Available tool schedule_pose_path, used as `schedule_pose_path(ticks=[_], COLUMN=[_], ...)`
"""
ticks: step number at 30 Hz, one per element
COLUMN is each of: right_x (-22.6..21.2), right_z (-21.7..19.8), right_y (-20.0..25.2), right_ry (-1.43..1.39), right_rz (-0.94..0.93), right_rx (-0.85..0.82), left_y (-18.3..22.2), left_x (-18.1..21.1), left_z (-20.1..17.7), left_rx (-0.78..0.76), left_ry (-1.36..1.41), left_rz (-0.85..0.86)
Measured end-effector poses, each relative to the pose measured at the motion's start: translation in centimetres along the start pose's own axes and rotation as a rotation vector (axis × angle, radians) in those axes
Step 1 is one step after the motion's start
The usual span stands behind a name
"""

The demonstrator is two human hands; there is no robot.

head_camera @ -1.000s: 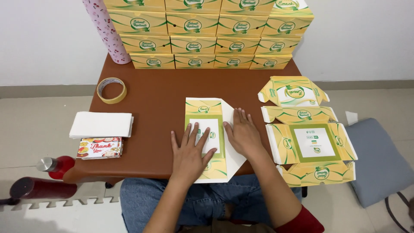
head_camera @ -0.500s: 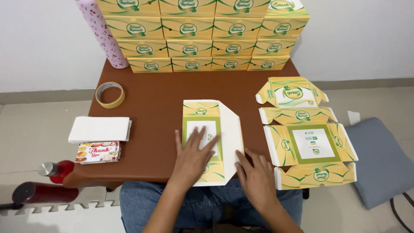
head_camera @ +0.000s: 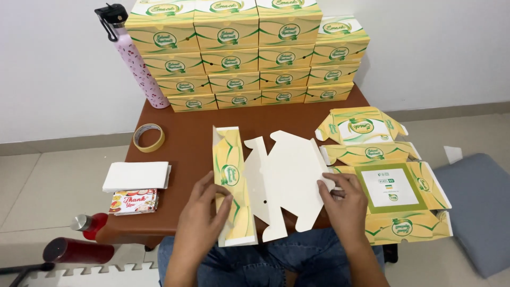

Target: Assembling cardboard boxes by folding flat templates, tucking in flaps, and stacking the finished products.

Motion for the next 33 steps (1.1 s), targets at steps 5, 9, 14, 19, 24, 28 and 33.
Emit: schedule_pose_path(ticks=[5, 9, 14, 19, 24, 28, 33], right_x=[-2.2, -6.9, -6.0, -3.4, -0.6, -0.5, -1.2], right_z=[3.7, 8.0, 12.4, 15.2, 20.7, 26.0, 30.1], right_y=[0.3, 3.5, 7.9, 8.7, 3.6, -2.2, -7.2], right_ry=[0.021, -0.101, 0.07, 0.302, 0.475, 0.561, 0.583], right_rz=[-0.196, -0.374, -0.567, -0.668, -0.603, -0.511, -0.471], right_rx=[-0.101, -0.392, -0.556, -0.746, -0.809, -0.793, -0.643], left_y=[0.1, 0.1, 0.2, 0.3, 0.4, 0.5, 0.6], left_x=[-3.9, -6.9, -8.8, -8.8, -8.4, -8.5, -8.3], left_z=[2.6, 4.2, 5.4, 5.7, 5.5, 5.8, 5.9], left_rx=[0.008, 0.041, 0.184, 0.188, 0.212, 0.232, 0.257], left_ry=[0.185, -0.02, -0.256, -0.318, -0.36, -0.377, -0.41], left_rz=[-0.056, -0.083, 0.158, 0.238, 0.251, 0.263, 0.285])
Point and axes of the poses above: each hand's wrist, its own y-axis away from the middle knuckle, its own z-axis out of the palm, x = y × z, the point moved 9 cm from there along -y, towards the middle knuckle, and after that the axes turned 2 degrees about z, right-handed, at the moved point
